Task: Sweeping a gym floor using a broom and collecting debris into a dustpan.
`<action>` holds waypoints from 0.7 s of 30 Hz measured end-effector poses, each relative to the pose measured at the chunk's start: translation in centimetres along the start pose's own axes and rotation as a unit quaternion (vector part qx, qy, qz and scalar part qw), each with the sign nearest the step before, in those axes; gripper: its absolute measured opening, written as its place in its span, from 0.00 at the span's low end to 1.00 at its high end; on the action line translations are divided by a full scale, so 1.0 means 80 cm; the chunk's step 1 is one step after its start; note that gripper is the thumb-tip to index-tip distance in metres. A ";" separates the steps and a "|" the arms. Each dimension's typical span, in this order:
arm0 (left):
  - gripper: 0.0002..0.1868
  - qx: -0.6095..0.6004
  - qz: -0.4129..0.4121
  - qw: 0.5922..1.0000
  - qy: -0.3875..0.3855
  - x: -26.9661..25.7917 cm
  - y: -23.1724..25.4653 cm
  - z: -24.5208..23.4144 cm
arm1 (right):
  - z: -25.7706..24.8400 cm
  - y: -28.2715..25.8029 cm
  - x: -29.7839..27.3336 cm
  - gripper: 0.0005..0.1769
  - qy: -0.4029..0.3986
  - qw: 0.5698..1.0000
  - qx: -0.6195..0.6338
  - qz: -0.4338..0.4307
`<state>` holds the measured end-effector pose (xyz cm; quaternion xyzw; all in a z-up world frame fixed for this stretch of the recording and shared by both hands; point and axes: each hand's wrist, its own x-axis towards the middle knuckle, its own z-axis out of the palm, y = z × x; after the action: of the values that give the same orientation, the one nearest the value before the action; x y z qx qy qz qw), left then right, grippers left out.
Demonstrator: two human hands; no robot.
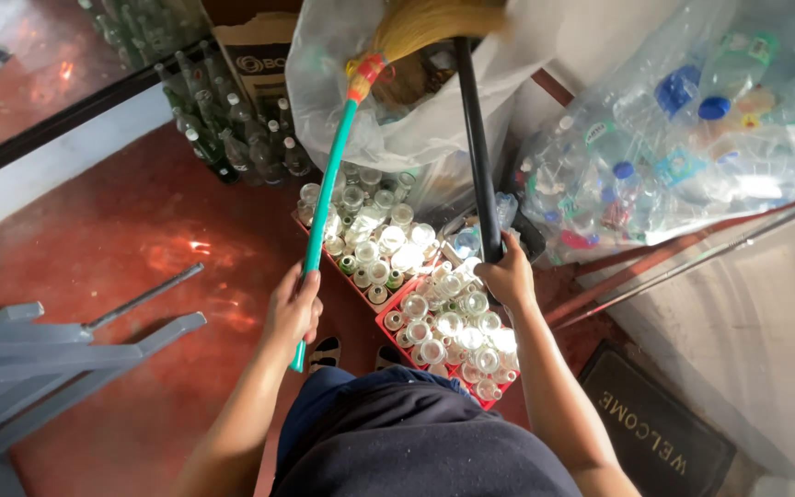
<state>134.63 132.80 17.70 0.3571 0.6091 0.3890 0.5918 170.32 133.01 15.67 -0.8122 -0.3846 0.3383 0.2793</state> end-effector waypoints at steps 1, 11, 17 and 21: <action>0.30 -0.007 0.000 1.000 0.008 -0.012 -0.001 -0.004 | 0.003 0.007 0.005 0.46 -0.005 1.000 -0.005 -0.007; 0.27 -0.375 -0.090 0.916 -0.110 -0.100 -0.024 -0.063 | 0.011 -0.093 -0.078 0.28 -0.190 0.913 0.337 -0.126; 0.18 -0.498 -0.100 0.853 -0.120 -0.158 -0.084 -0.106 | -0.013 -0.144 -0.142 0.29 -0.346 0.856 0.318 -0.213; 0.21 -0.459 -0.134 0.877 -0.053 -0.227 -0.145 -0.128 | -0.006 -0.152 -0.176 0.30 -0.444 0.809 0.308 -0.231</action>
<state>125.52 110.86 15.36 -0.0198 0.3718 0.5227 0.7669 158.68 128.16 29.36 -0.3313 -0.5187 0.6885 0.3836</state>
